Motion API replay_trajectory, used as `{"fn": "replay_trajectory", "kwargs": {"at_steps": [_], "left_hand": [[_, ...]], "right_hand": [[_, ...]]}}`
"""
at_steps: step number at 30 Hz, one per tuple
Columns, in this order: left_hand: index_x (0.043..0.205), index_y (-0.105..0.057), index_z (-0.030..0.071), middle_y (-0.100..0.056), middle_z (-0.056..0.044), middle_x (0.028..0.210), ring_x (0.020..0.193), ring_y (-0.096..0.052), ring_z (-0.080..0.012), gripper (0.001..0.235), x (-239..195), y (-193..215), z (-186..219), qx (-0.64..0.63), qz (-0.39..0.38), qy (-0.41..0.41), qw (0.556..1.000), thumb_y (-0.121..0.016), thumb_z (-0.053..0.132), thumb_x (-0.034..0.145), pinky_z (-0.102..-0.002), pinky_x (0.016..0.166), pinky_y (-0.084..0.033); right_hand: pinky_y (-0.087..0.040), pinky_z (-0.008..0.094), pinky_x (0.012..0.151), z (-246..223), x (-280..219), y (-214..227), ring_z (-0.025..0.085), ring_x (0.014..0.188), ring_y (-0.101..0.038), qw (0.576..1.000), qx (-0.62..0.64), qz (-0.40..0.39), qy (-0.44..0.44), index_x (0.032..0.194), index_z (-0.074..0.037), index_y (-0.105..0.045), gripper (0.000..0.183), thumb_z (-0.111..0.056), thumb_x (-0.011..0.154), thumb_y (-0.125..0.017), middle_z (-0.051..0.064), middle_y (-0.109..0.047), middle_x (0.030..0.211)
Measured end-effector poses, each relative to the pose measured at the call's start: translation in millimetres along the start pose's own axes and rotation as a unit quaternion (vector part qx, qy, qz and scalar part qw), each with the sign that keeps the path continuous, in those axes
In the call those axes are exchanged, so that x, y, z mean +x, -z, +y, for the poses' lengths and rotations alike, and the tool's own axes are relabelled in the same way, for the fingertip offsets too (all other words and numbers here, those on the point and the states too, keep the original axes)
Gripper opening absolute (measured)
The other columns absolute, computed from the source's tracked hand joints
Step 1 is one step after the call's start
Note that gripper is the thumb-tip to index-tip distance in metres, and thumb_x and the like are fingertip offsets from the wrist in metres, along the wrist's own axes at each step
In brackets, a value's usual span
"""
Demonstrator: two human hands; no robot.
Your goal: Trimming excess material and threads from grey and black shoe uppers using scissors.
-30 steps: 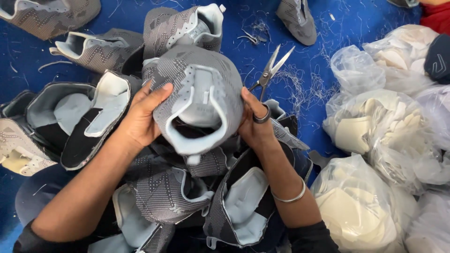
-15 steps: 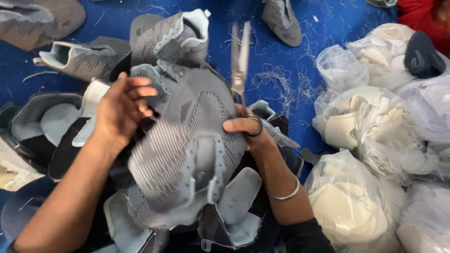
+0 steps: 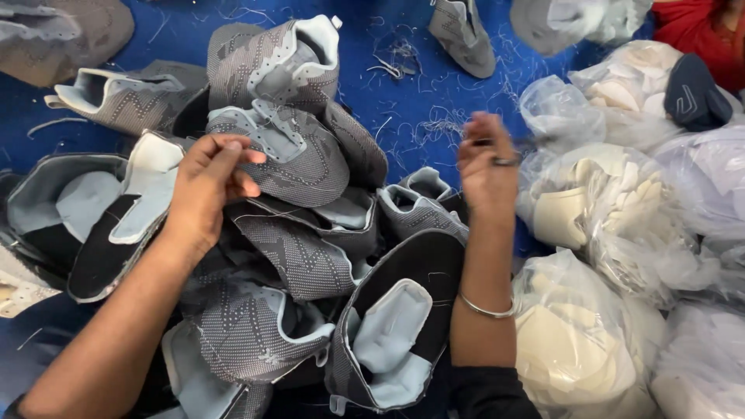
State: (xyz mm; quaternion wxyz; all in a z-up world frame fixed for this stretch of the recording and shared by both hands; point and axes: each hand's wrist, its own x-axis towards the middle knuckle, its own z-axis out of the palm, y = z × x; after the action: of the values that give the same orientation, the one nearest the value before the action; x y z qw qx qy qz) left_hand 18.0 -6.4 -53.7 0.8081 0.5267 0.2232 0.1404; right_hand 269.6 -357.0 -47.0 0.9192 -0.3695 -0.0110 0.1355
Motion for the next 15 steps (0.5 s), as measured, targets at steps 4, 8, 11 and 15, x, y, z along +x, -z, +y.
{"fn": "replay_trajectory", "kwargs": {"at_steps": [4,8,11,15], "left_hand": [[0.12,-0.06,0.004,-0.072,-0.008,0.103,0.065,-0.063,-0.0083,0.018,-1,-4,-5,0.012,-0.017,-0.021,1.0,-0.053,0.016,0.108,-0.022,0.062,-0.053],[0.121,-0.057,0.003,-0.072,-0.007,0.105,0.067,-0.064,-0.0093,0.019,-2,-7,-7,0.06,-0.009,-0.052,0.997,-0.053,0.015,0.107,-0.022,0.063,-0.054],[0.126,-0.055,0.0,-0.072,-0.01,0.108,0.075,-0.069,-0.0149,0.024,-11,-12,-5,0.166,-0.014,-0.15,0.975,-0.055,0.016,0.108,-0.027,0.068,-0.057],[0.134,-0.058,0.004,-0.073,-0.015,0.116,0.076,-0.072,-0.0313,0.039,-31,-30,20,0.455,0.003,-0.246,0.855,-0.064,0.02,0.099,-0.042,0.069,-0.056]], "right_hand": [[-0.059,0.031,0.075,48,-28,-60,0.017,0.091,-0.072,0.968,-0.237,-0.033,-0.078,0.111,-0.005,-0.069,0.035,-0.029,0.087,-0.079,0.011,-0.074,0.111],[-0.057,0.036,0.08,81,-39,-75,0.019,0.092,-0.069,0.798,-0.592,-0.106,-0.041,0.1,-0.008,-0.055,0.049,-0.033,0.077,-0.091,0.011,-0.072,0.108],[-0.054,0.04,0.08,89,-31,-60,0.025,0.087,-0.067,0.626,-0.775,-0.078,0.036,0.103,-0.004,-0.057,0.054,-0.034,0.078,-0.095,0.014,-0.072,0.099],[-0.063,0.036,0.077,52,-26,-74,0.02,0.09,-0.072,0.913,-0.387,0.059,0.117,0.117,-0.007,-0.059,0.043,-0.023,0.083,-0.08,0.006,-0.071,0.104]]}}
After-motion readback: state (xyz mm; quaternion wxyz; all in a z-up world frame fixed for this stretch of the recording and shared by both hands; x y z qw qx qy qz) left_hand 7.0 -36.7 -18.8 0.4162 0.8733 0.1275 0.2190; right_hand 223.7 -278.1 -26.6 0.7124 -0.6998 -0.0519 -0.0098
